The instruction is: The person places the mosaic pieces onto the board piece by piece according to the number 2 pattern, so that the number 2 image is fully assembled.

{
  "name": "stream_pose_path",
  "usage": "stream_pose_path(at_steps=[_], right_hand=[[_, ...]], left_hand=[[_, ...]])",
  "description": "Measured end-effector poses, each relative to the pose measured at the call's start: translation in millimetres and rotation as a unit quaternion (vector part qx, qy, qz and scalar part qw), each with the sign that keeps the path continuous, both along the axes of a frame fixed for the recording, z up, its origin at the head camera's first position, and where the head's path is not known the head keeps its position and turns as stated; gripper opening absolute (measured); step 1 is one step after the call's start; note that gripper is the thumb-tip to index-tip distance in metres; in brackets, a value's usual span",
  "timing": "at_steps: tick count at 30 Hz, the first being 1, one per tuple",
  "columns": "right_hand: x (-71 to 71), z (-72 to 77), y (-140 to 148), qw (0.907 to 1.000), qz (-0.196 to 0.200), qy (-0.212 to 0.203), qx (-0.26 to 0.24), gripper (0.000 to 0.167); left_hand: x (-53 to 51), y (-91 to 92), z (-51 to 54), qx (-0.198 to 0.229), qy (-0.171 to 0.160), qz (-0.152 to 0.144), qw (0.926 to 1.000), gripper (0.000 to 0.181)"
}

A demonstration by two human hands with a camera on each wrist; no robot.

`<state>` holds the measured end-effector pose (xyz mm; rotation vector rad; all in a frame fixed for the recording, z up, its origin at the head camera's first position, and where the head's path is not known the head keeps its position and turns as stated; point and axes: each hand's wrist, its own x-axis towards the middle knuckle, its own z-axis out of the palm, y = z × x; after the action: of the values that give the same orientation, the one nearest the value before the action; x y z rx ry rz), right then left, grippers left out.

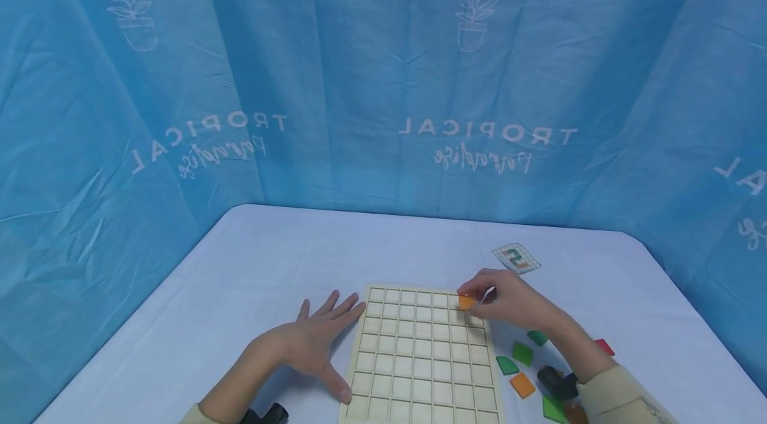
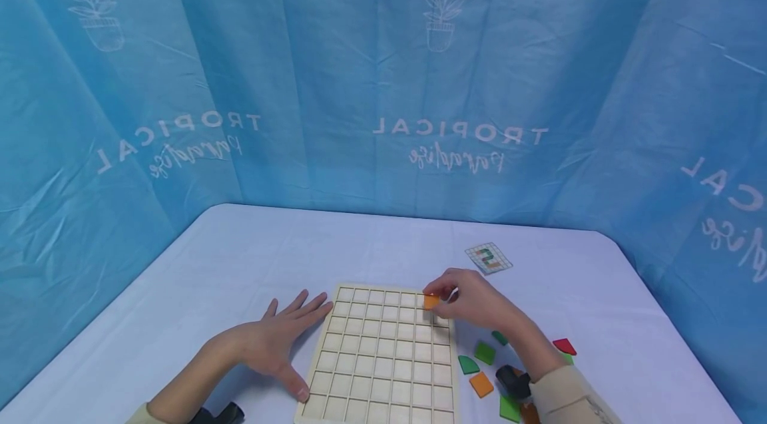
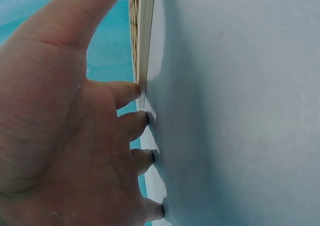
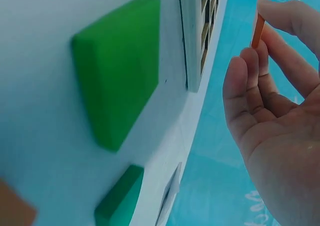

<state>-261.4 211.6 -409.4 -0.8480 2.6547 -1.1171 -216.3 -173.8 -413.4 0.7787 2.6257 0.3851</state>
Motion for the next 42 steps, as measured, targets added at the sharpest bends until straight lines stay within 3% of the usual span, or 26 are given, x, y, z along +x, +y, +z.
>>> stream_pose_path(at_steps=[7,21,34,42], right_hand=[[-2.3,1.2,-11.2,0.9999,0.002,-0.001,0.01,0.028],[-12.1,-0.5,-36.9,0.998,0.06,0.018,-0.005,0.023],[-13.9,1.8,-61.7,0.9979,0.064,0.008,0.008,0.024],[-14.1,-0.8,-75.7,0.998,0.06,-0.007,0.019,0.026]], left_hand=[[-0.7,1.1,-0.7,0.007,-0.002,-0.001,1.0,0.132],[-0.9,3.3,-1.5,0.0,-0.007,0.007,1.0,0.131],[0.8,0.6,3.3,-0.003,-0.007,0.008,0.9999,0.131],[-0.5,2.8,-2.2,-0.004,-0.009,0.019,0.9998,0.131]])
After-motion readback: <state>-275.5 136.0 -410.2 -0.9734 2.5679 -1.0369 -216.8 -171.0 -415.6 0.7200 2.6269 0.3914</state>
